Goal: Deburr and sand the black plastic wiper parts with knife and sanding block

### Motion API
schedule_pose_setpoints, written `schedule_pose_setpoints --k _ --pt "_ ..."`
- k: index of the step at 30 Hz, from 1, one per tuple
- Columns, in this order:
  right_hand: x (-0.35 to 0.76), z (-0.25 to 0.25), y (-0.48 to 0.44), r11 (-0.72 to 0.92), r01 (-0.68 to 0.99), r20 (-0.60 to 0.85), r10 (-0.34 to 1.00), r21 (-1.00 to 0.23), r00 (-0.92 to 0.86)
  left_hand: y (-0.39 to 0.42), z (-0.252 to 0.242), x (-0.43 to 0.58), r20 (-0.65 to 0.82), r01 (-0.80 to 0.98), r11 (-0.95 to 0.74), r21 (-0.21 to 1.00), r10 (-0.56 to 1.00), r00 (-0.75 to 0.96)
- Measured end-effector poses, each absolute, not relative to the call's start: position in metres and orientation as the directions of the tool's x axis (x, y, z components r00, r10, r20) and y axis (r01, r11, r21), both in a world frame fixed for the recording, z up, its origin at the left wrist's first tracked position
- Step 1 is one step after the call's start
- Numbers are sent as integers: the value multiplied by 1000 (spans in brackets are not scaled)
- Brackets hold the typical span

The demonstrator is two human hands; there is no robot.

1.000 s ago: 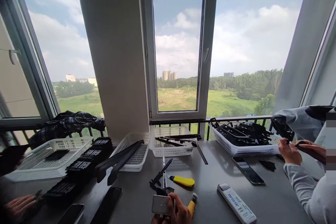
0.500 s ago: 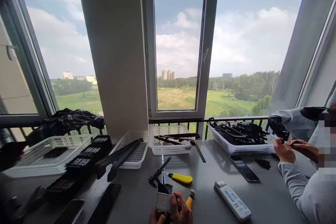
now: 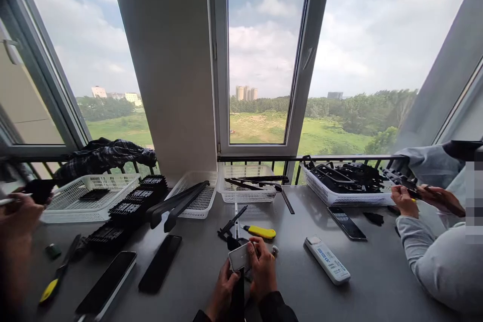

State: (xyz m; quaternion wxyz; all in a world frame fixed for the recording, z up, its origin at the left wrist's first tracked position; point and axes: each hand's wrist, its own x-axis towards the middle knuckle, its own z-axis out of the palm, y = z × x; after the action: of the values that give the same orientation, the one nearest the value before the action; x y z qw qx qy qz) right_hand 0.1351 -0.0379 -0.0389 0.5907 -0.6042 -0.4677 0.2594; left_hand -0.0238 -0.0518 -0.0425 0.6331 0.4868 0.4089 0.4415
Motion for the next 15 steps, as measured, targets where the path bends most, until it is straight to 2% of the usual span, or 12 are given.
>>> schedule_pose_setpoints --k 5,10,15 --pt "146 -33 -27 130 267 231 891 -955 391 -49 -57 -22 -87 -88 122 989 941 327" --pt "141 -26 -17 139 289 218 940 -947 264 -45 -61 -20 -90 -94 131 987 933 347" --pt "138 -22 -17 126 303 203 950 -945 236 -49 -59 -21 -94 -128 151 980 925 368"
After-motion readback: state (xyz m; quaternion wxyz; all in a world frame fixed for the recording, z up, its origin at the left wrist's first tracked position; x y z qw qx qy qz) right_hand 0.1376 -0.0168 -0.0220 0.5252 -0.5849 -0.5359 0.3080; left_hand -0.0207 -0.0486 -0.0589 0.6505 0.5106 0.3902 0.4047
